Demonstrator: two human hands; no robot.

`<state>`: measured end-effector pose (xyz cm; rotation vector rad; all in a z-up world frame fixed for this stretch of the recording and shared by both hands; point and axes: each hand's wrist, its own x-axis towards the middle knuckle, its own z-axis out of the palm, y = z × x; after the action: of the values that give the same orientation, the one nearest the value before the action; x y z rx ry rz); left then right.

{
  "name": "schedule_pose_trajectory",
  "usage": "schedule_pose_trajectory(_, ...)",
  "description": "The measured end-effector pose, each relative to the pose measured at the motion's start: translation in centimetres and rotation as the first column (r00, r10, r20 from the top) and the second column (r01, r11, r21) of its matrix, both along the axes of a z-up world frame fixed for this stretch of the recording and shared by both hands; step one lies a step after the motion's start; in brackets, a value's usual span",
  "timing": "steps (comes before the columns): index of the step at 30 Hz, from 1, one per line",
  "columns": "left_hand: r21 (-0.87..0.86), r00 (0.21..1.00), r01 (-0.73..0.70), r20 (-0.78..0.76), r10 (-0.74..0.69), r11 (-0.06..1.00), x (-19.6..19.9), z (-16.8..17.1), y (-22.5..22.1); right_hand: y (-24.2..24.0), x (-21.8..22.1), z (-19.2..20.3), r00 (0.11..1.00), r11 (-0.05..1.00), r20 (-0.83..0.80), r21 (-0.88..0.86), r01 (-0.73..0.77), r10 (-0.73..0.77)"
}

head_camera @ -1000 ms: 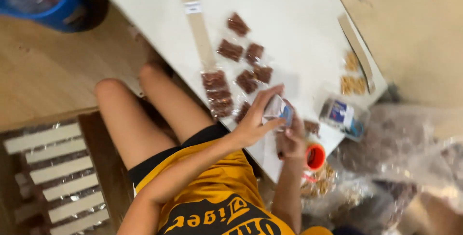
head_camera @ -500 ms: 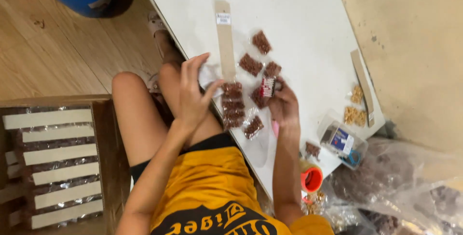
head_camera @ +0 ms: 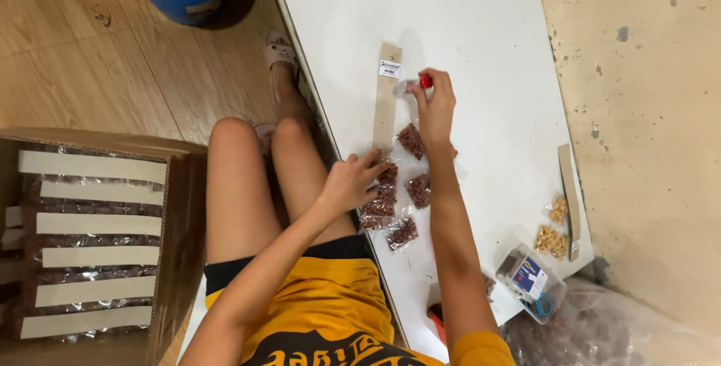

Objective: Stapling cardboard header labels onto small plastic bags containing nuts and placing them into a cardboard box.

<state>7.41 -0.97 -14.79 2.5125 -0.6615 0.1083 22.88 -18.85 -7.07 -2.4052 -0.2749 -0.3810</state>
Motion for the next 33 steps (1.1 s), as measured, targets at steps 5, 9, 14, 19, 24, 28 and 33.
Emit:
schedule_pose_trajectory(5,-0.02,1.0,-0.003,-0.015,0.003,1.0,0.1,0.5,0.8,0.8,3.0,-2.3,0.996,0.999,0.078,0.018,0.031,-0.033)
schedule_pose_trajectory(9,-0.018,1.0,-0.003,-0.028,0.003,1.0,0.1,0.0,0.6,2.1,3.7,-2.1,0.995,1.0,0.1,0.001,0.027,-0.027)
schedule_pose_trajectory(14,-0.017,1.0,-0.007,-0.019,0.006,1.0,0.0,-0.1,0.6,2.6,4.1,-3.3,0.994,0.997,0.113,-0.073,0.008,0.001)
schedule_pose_trajectory(19,0.001,1.0,-0.013,-0.022,0.013,1.0,0.0,-0.2,0.5,2.4,4.0,-3.9,0.993,0.996,0.115,-0.089,0.011,-0.001)
schedule_pose_trajectory(24,-0.003,0.999,-0.002,-0.05,0.002,1.0,0.5,0.3,0.6,2.1,4.3,-4.5,0.992,0.998,0.123,-0.063,-0.004,0.011)
schedule_pose_trajectory(28,0.015,0.997,0.007,-0.077,-0.006,1.0,0.3,0.4,0.7,2.0,3.9,-5.3,0.989,0.998,0.151,-0.067,-0.002,0.012)
schedule_pose_trajectory(33,0.043,0.989,0.061,-0.137,-0.055,0.997,0.3,2.4,1.0,1.8,4.0,-4.3,0.999,0.979,0.0,0.199,0.052,-0.053)
